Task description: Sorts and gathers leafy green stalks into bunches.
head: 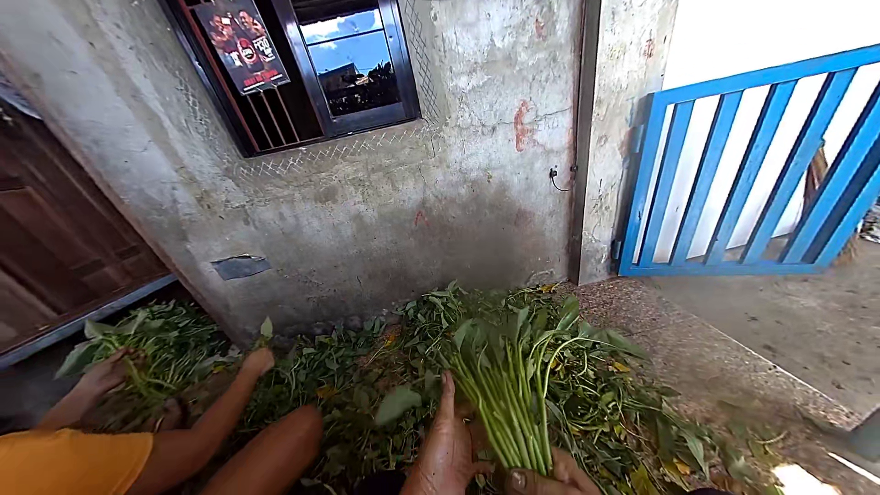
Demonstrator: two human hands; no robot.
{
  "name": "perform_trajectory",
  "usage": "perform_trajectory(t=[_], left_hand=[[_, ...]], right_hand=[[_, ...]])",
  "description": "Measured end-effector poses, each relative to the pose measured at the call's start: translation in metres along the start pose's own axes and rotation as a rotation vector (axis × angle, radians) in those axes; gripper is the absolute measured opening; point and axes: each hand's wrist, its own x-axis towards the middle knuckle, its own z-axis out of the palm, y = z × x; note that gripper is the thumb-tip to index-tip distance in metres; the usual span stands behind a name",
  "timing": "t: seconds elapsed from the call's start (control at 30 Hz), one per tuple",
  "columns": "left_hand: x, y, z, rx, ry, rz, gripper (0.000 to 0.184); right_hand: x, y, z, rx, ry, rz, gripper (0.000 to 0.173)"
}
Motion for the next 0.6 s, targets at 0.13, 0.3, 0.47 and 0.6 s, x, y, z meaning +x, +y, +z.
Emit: perform_trajectory(t=[0.13, 0.3, 0.47, 0.6], left_hand=[[-0.014, -0.015, -0.014, 0.444, -0.058, 0.176, 0.069], [-0.024, -0.026, -0.023, 0.454, -0.163, 0.437, 0.019], [-0.039, -0.031, -0.011, 0.612, -0.134, 0.402, 0.017], [-0.041, -0.042, -0.004, 1.063, 0.026, 0.376, 0.024]], right_hand=[[0.000, -0.013, -0.025, 0.098, -0.008, 0.045, 0.011], [0.000, -0.011, -0.036, 0.130, 0.053, 0.042, 0.010], [0.004, -0.006, -0.027, 0.072, 0.160, 0.016, 0.010], [0.007, -0.002, -0.024, -0.029, 0.213, 0.010, 0.016]])
